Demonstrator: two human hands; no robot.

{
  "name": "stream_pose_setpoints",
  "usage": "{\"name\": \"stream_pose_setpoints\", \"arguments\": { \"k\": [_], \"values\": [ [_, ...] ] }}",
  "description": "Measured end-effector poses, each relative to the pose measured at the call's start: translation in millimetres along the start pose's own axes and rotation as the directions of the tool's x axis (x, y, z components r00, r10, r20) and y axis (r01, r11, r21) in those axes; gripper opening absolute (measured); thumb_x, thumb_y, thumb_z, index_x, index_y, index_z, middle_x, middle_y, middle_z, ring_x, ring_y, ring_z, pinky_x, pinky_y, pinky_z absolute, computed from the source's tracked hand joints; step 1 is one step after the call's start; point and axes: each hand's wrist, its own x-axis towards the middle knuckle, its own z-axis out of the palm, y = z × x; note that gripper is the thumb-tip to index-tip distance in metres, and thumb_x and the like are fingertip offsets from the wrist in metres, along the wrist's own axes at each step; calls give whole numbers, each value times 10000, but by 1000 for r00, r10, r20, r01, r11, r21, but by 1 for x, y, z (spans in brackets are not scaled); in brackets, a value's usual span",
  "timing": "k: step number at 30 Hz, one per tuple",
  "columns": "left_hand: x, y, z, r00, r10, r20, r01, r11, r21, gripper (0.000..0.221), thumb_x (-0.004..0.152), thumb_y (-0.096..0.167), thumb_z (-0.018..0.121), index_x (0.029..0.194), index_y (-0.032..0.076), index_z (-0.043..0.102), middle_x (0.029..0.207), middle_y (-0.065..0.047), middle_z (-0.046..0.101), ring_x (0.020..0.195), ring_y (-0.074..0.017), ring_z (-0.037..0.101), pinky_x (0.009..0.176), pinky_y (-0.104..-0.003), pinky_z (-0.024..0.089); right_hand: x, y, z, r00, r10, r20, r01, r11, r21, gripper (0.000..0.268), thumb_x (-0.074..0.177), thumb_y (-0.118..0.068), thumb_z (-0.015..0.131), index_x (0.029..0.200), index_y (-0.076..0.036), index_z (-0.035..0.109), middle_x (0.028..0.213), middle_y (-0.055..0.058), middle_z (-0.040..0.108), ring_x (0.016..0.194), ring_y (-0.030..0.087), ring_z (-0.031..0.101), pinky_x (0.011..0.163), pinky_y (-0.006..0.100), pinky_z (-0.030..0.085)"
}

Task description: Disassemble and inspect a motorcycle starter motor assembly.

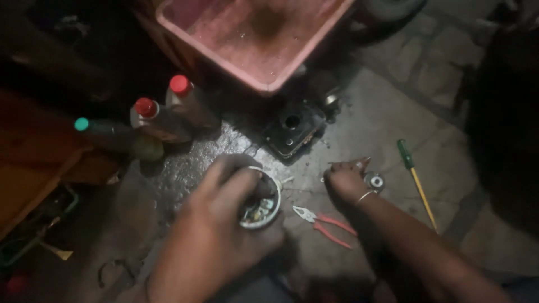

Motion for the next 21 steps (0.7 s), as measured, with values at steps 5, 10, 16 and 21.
{"name": "stream_pose_setpoints", "arguments": {
  "k": [5,10,16,21],
  "values": [
    [-2,-21,-3,992,-67,102,77,992,-97,459,673,176,890,1087,57,730,1296,-138,664,1094,-246,704,855,-300,574,20,3,40,971,9,-240,17,994,109,165,802,-159,644,943,-120,722,1112,159,674,1162,396,584,990,693,376],
    [10,-33,-2,989,-39,141,55,992,-111,432,696,191,893,1064,48,715,1242,-144,678,1109,-234,730,873,-303,597,35,15,55,987,7,-160,9,995,96,152,824,-161,645,941,-84,705,1083,162,682,1124,374,614,963,661,404],
    [11,-45,0,984,23,178,-9,997,-82,478,676,195,913,1067,34,691,1268,-207,658,1151,-298,700,909,-365,559,52,28,99,877,340,-340,86,586,806,99,837,-52,663,931,-30,687,940,170,706,891,332,684,801,466,559],
    [10,-46,2,972,-38,234,82,979,-184,494,672,177,892,1110,55,698,1270,-168,685,1137,-289,683,900,-364,561,57,19,104,827,534,175,156,-517,842,193,819,19,568,964,-99,617,828,83,684,751,256,679,601,379,545]
  ]
}}
